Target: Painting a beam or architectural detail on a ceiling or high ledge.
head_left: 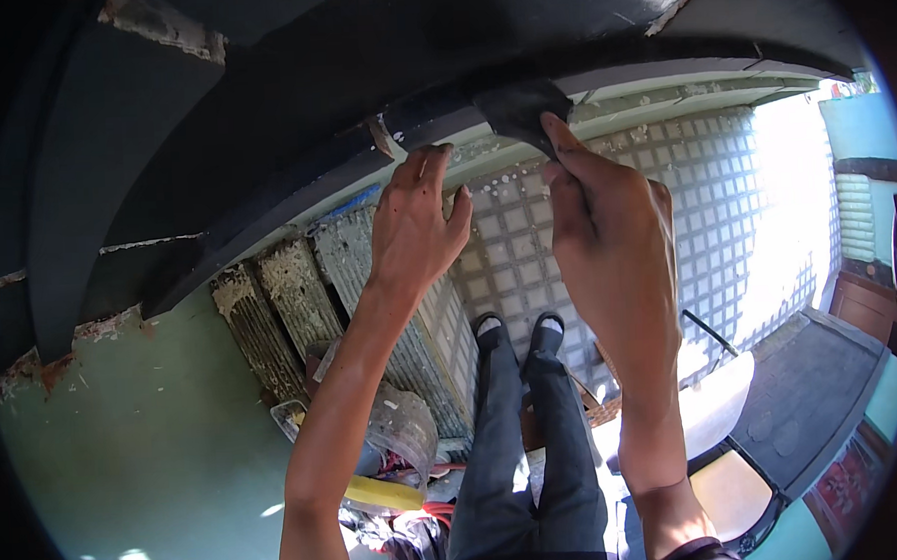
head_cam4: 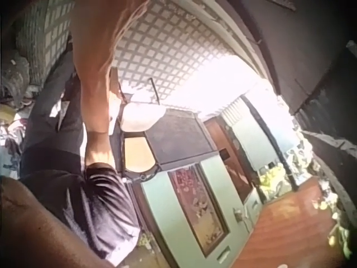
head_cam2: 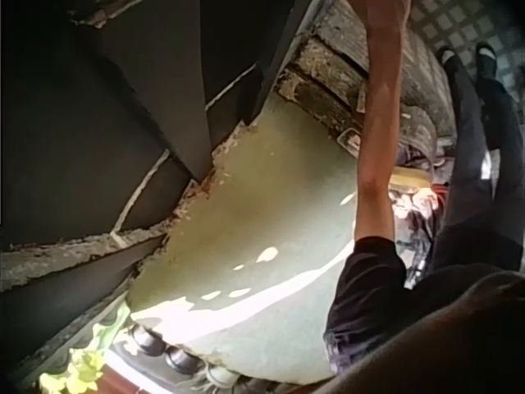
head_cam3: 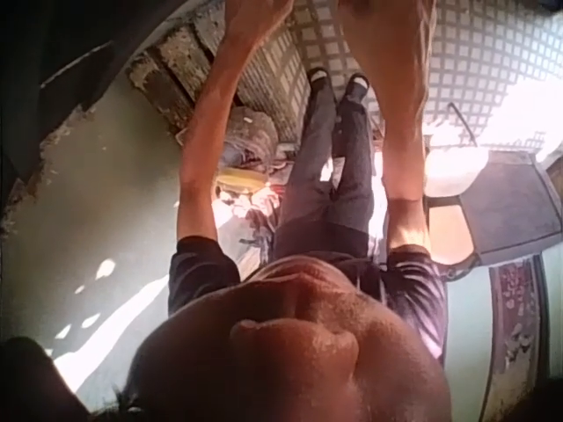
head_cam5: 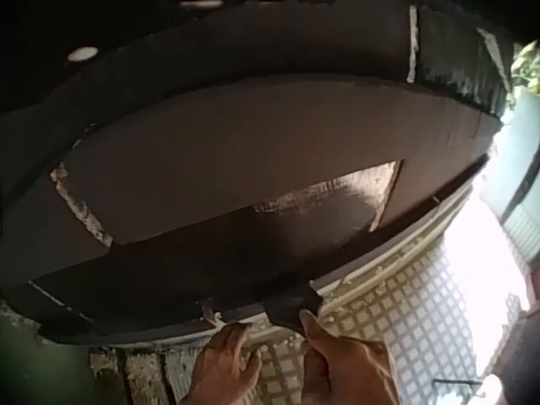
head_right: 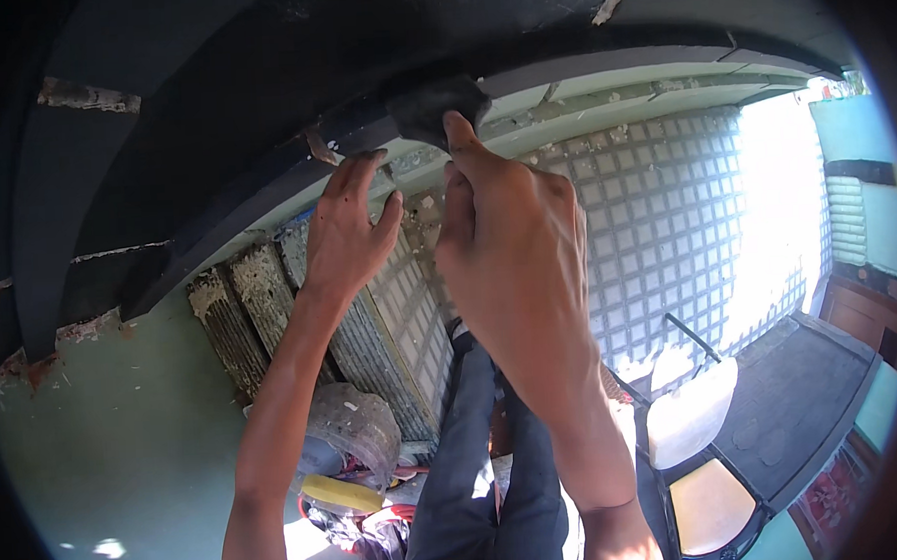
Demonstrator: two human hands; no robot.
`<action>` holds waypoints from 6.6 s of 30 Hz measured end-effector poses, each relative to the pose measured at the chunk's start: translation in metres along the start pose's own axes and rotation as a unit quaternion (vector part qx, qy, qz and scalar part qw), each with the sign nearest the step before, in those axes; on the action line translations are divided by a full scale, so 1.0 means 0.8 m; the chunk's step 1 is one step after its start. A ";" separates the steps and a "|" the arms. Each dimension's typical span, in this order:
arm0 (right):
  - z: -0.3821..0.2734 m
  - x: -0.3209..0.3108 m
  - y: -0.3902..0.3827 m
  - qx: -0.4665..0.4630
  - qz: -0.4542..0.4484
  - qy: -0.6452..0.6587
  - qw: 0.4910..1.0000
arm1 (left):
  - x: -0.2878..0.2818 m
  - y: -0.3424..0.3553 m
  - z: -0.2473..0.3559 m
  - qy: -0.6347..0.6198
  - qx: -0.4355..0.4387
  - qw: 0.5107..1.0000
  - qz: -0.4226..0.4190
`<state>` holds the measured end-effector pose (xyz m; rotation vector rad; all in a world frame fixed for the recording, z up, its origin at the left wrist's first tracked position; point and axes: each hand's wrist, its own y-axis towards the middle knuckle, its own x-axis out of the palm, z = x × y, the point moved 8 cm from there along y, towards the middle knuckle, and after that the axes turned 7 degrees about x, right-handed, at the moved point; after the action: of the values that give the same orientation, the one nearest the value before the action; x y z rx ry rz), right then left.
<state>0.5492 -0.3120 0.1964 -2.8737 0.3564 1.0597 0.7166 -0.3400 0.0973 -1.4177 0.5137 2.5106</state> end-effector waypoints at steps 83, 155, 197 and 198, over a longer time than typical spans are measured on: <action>0.069 0.051 0.021 -0.130 0.135 0.116 0.975 | 0.024 -0.010 0.033 0.163 0.019 0.985 -0.045; 0.185 -0.017 0.075 -0.043 0.193 0.165 0.966 | 0.024 -0.014 0.020 0.147 0.012 0.986 -0.077; 0.048 -0.040 0.046 -0.024 -0.022 -0.162 0.986 | 0.020 -0.013 0.016 0.104 -0.026 0.986 -0.126; 0.042 -0.041 0.041 -0.026 -0.025 -0.159 0.987 | 0.020 -0.016 0.012 0.104 -0.031 0.985 -0.132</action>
<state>0.4959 -0.3329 0.1926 -2.6735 0.2378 1.5067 0.7054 -0.3244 0.0860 -1.6605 0.2621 2.2033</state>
